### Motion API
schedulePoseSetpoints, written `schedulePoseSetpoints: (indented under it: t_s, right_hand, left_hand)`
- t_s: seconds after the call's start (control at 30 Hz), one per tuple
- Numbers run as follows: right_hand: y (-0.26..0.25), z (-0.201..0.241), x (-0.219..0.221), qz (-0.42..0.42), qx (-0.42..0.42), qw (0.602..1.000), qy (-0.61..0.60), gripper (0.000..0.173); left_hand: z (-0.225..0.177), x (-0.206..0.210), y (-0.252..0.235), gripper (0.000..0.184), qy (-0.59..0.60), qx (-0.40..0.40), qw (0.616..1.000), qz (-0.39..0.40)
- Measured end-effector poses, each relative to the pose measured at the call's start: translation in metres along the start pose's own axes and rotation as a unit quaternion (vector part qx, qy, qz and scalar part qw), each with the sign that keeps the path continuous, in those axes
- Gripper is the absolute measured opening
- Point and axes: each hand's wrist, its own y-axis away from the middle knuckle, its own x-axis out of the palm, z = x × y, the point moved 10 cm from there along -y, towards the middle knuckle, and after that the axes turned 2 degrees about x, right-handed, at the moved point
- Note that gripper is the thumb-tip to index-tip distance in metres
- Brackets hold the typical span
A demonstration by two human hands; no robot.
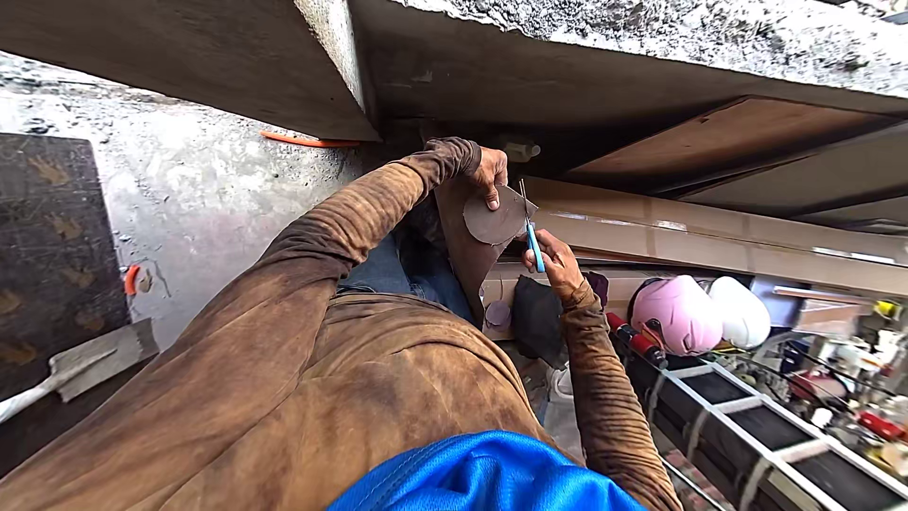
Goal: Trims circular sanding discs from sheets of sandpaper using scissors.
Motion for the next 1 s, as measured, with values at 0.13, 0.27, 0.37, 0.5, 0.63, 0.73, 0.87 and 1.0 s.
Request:
schedulePoseSetpoints:
  t_s: [0.13,0.27,0.37,0.5,0.63,0.73,0.87,1.0]
  right_hand:
    - [-0.001,0.008,0.002,-0.007,-0.019,0.999,-0.033,0.059]
    - [0.002,0.007,0.006,-0.022,-0.046,0.994,-0.093,0.045]
    - [0.003,0.004,0.007,-0.024,-0.042,0.993,-0.105,0.043]
    - [0.0,-0.001,0.011,-0.003,-0.023,0.995,-0.1,0.056]
    - [-0.005,0.003,0.013,0.006,-0.028,0.995,-0.1,0.063]
    - [-0.003,0.003,0.012,0.0,-0.033,0.994,-0.101,0.059]
    - [0.001,0.005,0.01,0.001,-0.049,0.993,-0.107,0.051]
    - [0.006,0.004,0.005,-0.008,-0.042,0.995,-0.087,0.047]
  left_hand:
    - [0.001,-0.003,0.003,0.032,-0.008,0.005,1.0,-0.006]
    - [0.001,0.0,0.008,0.03,-0.006,0.011,1.0,-0.007]
    - [0.0,0.002,0.011,0.028,-0.002,0.016,1.0,-0.007]
    - [-0.003,0.006,0.013,0.03,-0.007,0.016,1.0,-0.01]
    - [-0.006,0.007,0.012,0.032,-0.008,0.024,1.0,-0.009]
    - [-0.005,0.007,0.013,0.032,-0.009,0.02,1.0,-0.006]
    - [-0.006,0.009,0.014,0.031,-0.018,0.011,1.0,-0.007]
    - [-0.005,0.012,0.012,0.031,-0.02,0.013,1.0,-0.006]
